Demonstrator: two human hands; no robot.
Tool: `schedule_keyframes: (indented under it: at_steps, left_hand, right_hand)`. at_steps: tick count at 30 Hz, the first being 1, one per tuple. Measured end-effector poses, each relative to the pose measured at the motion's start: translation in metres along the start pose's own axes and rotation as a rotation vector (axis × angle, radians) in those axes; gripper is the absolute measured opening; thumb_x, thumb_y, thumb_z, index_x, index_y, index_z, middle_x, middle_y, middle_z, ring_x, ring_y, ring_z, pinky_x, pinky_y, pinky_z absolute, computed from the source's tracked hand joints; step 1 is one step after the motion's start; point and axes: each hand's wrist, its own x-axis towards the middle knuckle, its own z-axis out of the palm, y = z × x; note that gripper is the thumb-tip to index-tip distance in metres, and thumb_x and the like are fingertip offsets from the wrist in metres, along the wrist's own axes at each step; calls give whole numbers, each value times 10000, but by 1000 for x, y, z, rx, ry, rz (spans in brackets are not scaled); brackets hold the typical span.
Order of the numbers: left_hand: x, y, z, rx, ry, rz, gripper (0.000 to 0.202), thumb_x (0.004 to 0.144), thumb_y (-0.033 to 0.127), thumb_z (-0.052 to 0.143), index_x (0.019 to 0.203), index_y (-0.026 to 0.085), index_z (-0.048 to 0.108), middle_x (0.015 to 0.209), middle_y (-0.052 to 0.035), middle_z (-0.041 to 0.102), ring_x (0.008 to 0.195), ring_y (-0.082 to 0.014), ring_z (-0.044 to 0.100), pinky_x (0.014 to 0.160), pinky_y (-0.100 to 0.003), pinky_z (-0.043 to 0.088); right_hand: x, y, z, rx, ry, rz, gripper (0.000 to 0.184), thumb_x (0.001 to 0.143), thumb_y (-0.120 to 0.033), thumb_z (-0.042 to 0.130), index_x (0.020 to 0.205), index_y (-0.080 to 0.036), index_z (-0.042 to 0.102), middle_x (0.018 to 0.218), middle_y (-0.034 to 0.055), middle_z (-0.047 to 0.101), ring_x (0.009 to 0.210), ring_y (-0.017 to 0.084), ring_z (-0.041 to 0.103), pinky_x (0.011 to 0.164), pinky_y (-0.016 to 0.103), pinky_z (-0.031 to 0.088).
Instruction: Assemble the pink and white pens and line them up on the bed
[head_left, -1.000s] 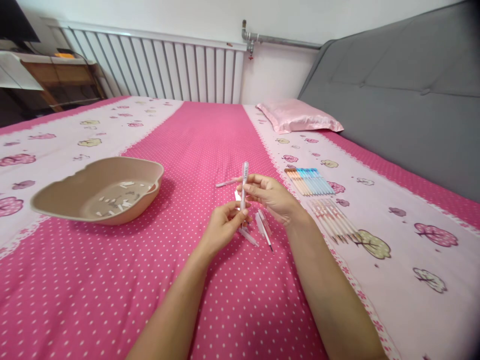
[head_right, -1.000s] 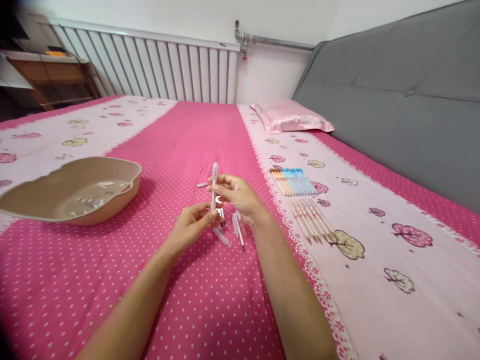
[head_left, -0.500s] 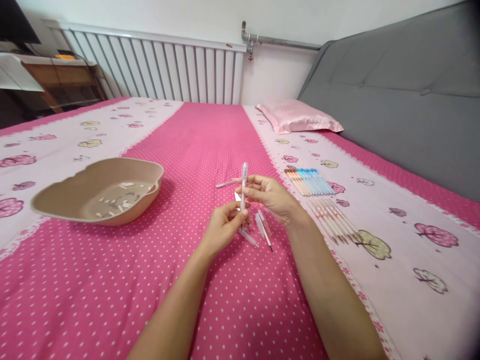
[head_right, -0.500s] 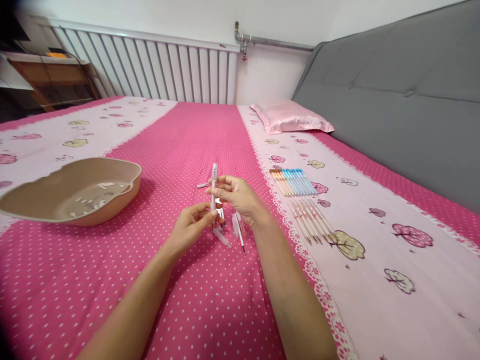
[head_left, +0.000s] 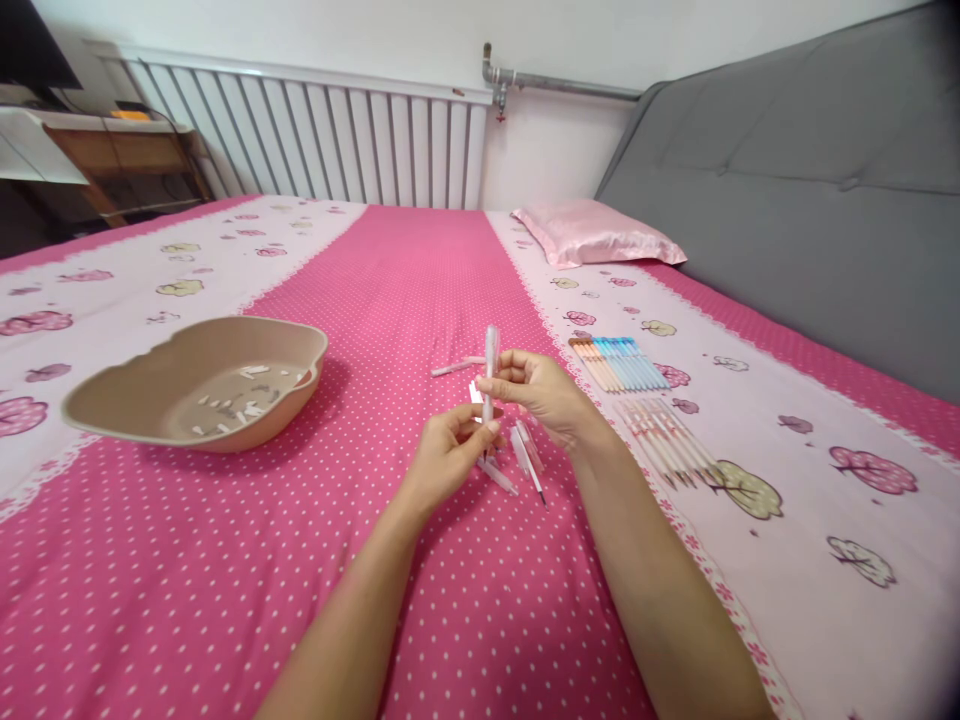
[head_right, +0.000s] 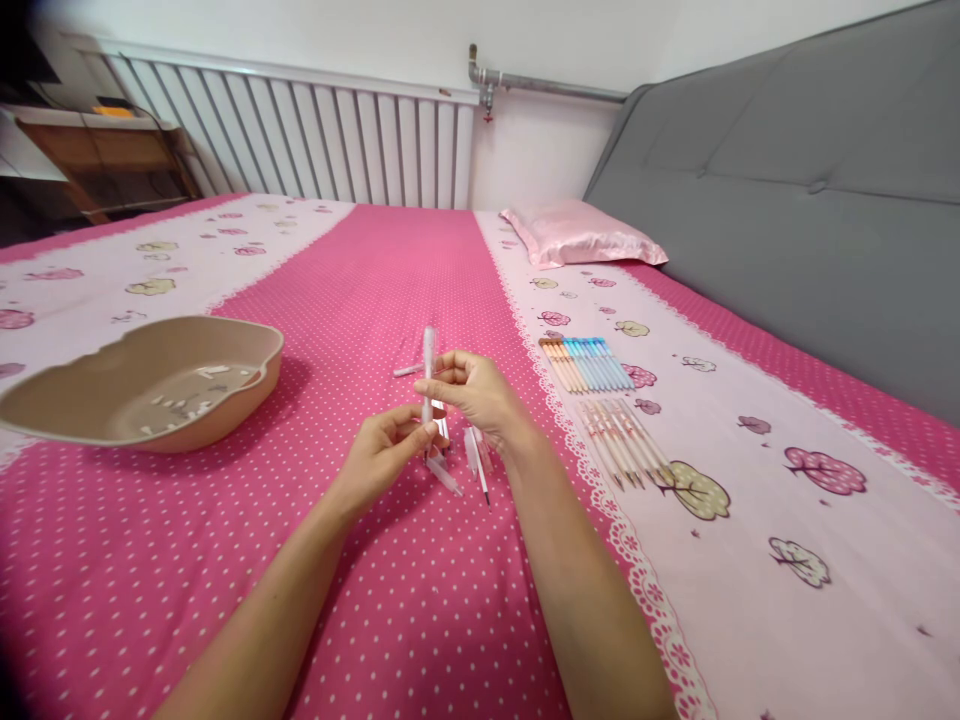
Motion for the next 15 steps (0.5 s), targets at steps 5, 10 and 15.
schedule_keyframes:
  at_steps: [5, 10, 15]
  left_hand:
    - [-1, 3, 1, -6, 5, -3, 344, 755, 416, 658, 908, 111, 616, 731, -66, 674, 648, -152, 621, 618, -281, 486]
    - [-1, 3, 2, -51, 5, -6, 345, 729, 411, 683, 887, 111, 619, 716, -63, 672, 643, -150, 620, 614, -278, 488]
    - [0, 0, -1, -49, -4, -11, 356, 769, 402, 650, 970, 109, 622, 752, -74, 674, 686, -166, 637, 647, -294, 505]
  right_hand:
    - [0, 1, 0, -22, 2, 7, 298, 604, -262, 799, 798, -191, 586, 684, -28, 591, 621, 116, 578, 588, 266, 470]
    - [0, 2, 2, -39, -12, -22, 302, 611, -313, 799, 802, -187, 603, 720, -15, 592, 656, 117, 570, 605, 263, 472]
    - [-1, -1, 2, -1, -57, -8, 268, 686, -359, 749, 857, -192, 629, 838, 19, 644, 738, 130, 579, 661, 272, 480]
